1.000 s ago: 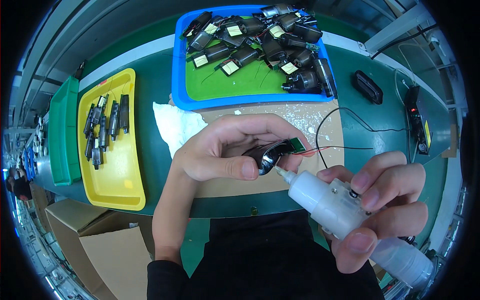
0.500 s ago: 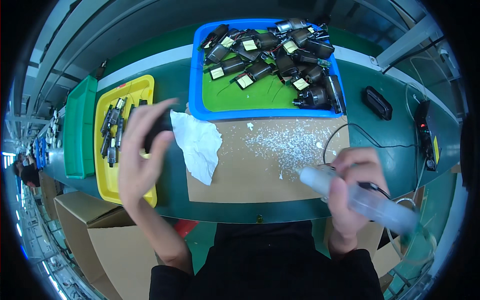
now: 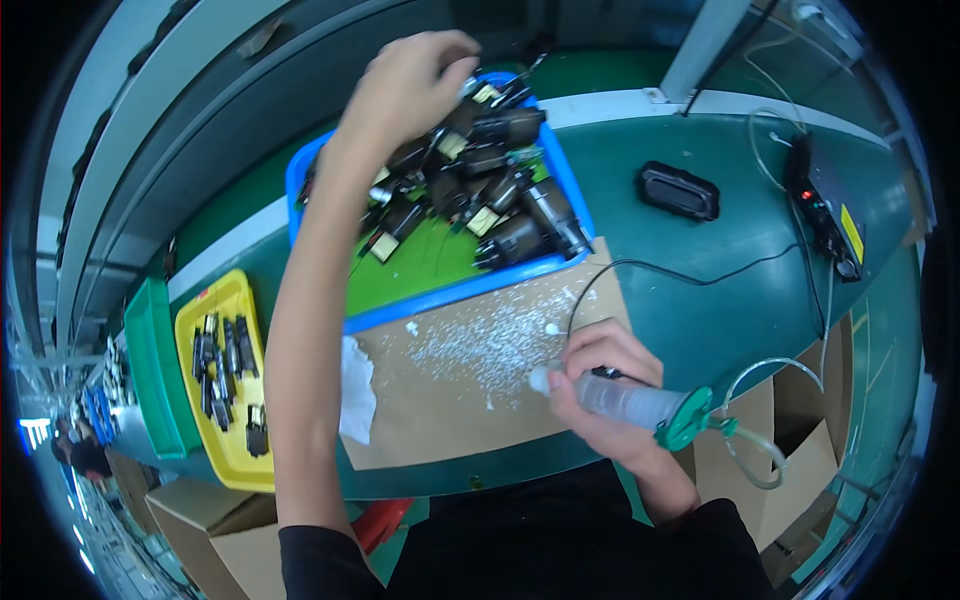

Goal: The person repeatedly picks up small black cylindrical electronic components from a blue tray and applies a clear liquid from a syringe-like dispenser into the open end of each component. After application, the person places the treated component into a yellow tray. The process is repeated for multiple units throughout the clip.

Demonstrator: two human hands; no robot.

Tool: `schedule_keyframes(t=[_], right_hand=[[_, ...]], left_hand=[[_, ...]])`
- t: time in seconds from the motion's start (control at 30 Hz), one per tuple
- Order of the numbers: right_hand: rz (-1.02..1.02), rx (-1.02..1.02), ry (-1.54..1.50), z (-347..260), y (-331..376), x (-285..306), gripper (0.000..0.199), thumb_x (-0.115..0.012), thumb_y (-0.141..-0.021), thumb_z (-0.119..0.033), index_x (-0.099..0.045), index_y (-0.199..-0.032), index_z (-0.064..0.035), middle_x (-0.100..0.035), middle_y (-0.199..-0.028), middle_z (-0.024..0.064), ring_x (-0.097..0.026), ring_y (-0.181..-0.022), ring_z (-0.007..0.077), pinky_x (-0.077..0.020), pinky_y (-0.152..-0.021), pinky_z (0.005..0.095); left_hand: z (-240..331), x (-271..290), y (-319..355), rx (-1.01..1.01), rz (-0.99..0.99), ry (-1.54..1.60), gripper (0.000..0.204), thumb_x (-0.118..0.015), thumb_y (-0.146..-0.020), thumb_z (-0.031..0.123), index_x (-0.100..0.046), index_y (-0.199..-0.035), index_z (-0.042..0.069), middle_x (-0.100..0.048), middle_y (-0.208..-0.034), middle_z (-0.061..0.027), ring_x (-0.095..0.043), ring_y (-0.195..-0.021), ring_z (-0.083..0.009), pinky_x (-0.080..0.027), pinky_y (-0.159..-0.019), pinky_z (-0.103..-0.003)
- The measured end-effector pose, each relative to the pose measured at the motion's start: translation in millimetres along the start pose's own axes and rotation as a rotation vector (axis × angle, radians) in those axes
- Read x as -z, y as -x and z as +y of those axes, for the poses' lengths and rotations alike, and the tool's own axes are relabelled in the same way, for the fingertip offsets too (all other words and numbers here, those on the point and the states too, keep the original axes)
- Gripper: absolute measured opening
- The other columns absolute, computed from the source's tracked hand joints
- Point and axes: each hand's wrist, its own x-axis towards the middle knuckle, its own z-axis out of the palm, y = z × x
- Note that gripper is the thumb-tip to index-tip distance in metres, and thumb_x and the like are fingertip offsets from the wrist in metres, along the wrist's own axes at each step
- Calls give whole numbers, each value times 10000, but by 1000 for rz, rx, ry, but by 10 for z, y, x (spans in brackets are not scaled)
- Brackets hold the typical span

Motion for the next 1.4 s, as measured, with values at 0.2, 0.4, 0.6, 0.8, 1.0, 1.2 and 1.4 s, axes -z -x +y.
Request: schedule_keyframes(t=[0.2, 0.4, 0.6, 0.8, 1.0, 1.2, 1.4], right_hand=[[36, -7, 10, -58, 83, 1, 158, -693, -661, 10, -551, -685, -54, -539, -780, 59, -546, -641, 152, -441, -578, 252], [68, -62, 2, -61, 141, 29, 150, -697, -668, -6, -560, -683, -63, -548, -786, 49, -554, -655, 161, -452, -598, 262], [47, 23, 18, -39, 108, -28, 146, -694, -666, 10, -564, -694, -51, -562, -802, 64, -568, -665, 163, -460, -596, 255], [113, 59, 38, 24, 201, -103, 142, -671, -657, 8, -538, -692, -25, -565, -780, 110, -564, -675, 179, -455, -616, 276], [133, 105, 57, -12, 248, -216, 143, -655, -675, 5, -515, -694, -15, -548, -766, 114, -559, -671, 187, -448, -621, 282], [145, 146, 41, -178, 173, -270, 130, -628, -695, 17, -501, -701, -10, -532, -778, 106, -529, -688, 174, -428, -637, 274], [271, 335, -58, -629, -42, -322, 194, -634, -748, -88, -455, -705, -26, -470, -818, 116, -505, -717, 206, -491, -630, 318]], left_hand=[[85, -1109, -1377, 264, -346, -393, 384, -599, -767, 253, -575, -1113, 90, -556, -1158, -171, -535, -1073, -322, -446, -895, -403], [80, -1480, -1525, 297, -282, -366, 547, -656, -703, 183, -474, -1202, 56, -513, -1200, -172, -505, -1116, -313, -424, -930, -404], [-189, -766, -1103, 328, 157, 359, 459, -714, -648, 202, -555, -1037, 18, -619, -956, -142, -576, -944, -261, -436, -835, -330], [139, 420, 312, 297, 361, 1087, 279, -700, -753, 120, -580, -978, 5, -619, -920, -79, -553, -890, -128, -420, -835, -278], [102, 702, 1813, 455, 404, 1631, 326, -587, -831, 138, -491, -1094, -28, -567, -1027, -149, -561, -951, -214, -446, -868, -324], [225, 443, 2241, 536, 376, 1749, 470, -434, -908, 224, -325, -1331, 51, -538, -1007, -106, -542, -814, -205, -439, -745, -317], [443, 339, 2320, 266, -10, 2004, 557, -279, -946, 442, -305, -1318, 28, -468, -852, -56, -446, -639, -129, -403, -589, -281]])
